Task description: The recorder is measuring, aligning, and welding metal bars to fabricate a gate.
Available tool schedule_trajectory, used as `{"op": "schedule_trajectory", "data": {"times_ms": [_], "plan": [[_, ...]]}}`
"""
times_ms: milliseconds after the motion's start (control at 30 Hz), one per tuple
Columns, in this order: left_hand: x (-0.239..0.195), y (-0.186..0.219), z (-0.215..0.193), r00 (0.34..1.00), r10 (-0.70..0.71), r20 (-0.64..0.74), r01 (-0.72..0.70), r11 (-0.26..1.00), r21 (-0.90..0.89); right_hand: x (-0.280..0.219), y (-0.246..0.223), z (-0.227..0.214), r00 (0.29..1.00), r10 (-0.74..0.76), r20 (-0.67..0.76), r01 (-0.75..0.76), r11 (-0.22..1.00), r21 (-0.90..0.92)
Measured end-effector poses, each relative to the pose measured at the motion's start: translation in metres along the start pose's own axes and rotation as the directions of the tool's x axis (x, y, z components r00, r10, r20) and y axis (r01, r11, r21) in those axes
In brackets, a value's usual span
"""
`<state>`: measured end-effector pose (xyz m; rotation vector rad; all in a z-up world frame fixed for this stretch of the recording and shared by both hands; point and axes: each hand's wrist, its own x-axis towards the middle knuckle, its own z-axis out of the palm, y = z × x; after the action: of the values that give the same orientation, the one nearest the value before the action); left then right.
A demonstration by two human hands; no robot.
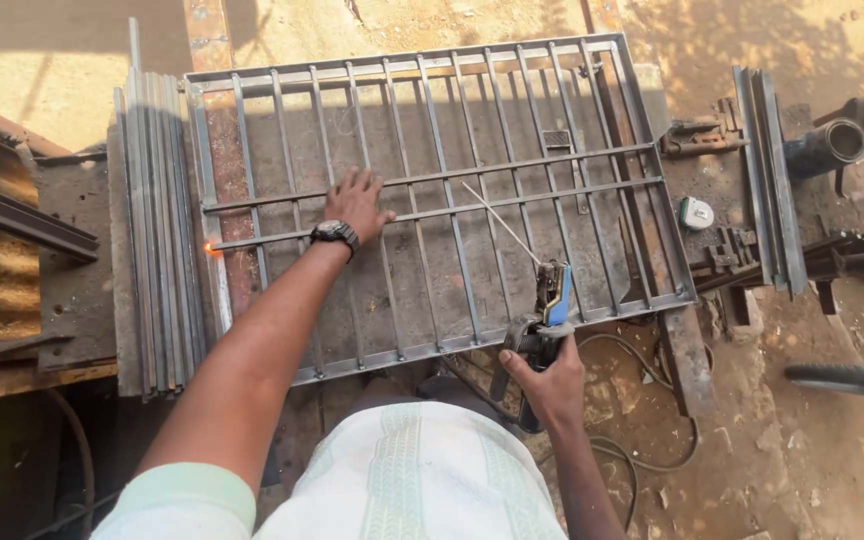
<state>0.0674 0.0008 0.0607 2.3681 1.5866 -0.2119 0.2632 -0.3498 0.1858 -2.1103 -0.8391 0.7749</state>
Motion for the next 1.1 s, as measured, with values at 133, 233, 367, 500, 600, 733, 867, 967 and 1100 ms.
{"op": "schedule_trajectory", "data": {"times_ms": [133,233,367,500,600,733,867,967,1100], "plan": [[0.023,0.022,0.031,0.985,0.139,0.099,-0.142,0.990,0.020,0.024,0.018,-0.015,1.000,-0.030,-0.003,0.029,0.999,-0.039],[0.032,0.032,0.030,0.987,0.113,0.111,-0.121,0.990,0.068,0.039,0.025,-0.022,0.998,-0.039,0.040,0.038,0.999,0.028],[0.038,0.040,0.027,0.984,0.096,0.149,-0.116,0.984,0.133,0.051,0.031,-0.026,0.997,-0.026,0.067,0.027,1.000,-0.013],[0.049,0.049,0.027,0.979,0.084,0.187,-0.127,0.965,0.229,0.060,0.045,-0.022,0.993,-0.065,0.101,0.064,0.998,0.013],[0.053,0.054,0.022,0.971,0.106,0.217,-0.163,0.949,0.269,0.068,0.053,-0.017,0.991,-0.081,0.106,0.083,0.996,-0.015],[0.053,0.064,0.007,0.954,0.096,0.284,-0.178,0.943,0.281,0.074,0.045,-0.017,0.987,-0.102,0.127,0.108,0.993,-0.043],[0.055,0.067,-0.001,0.949,0.086,0.303,-0.180,0.937,0.299,0.082,0.045,-0.014,0.984,-0.085,0.155,0.091,0.995,-0.031],[0.052,0.073,-0.007,0.942,0.078,0.327,-0.189,0.928,0.322,0.083,0.045,-0.014,0.978,-0.111,0.175,0.118,0.993,-0.029],[0.052,0.071,-0.012,0.936,0.079,0.343,-0.199,0.922,0.331,0.086,0.044,-0.013,0.975,-0.113,0.193,0.119,0.993,-0.020]]}}
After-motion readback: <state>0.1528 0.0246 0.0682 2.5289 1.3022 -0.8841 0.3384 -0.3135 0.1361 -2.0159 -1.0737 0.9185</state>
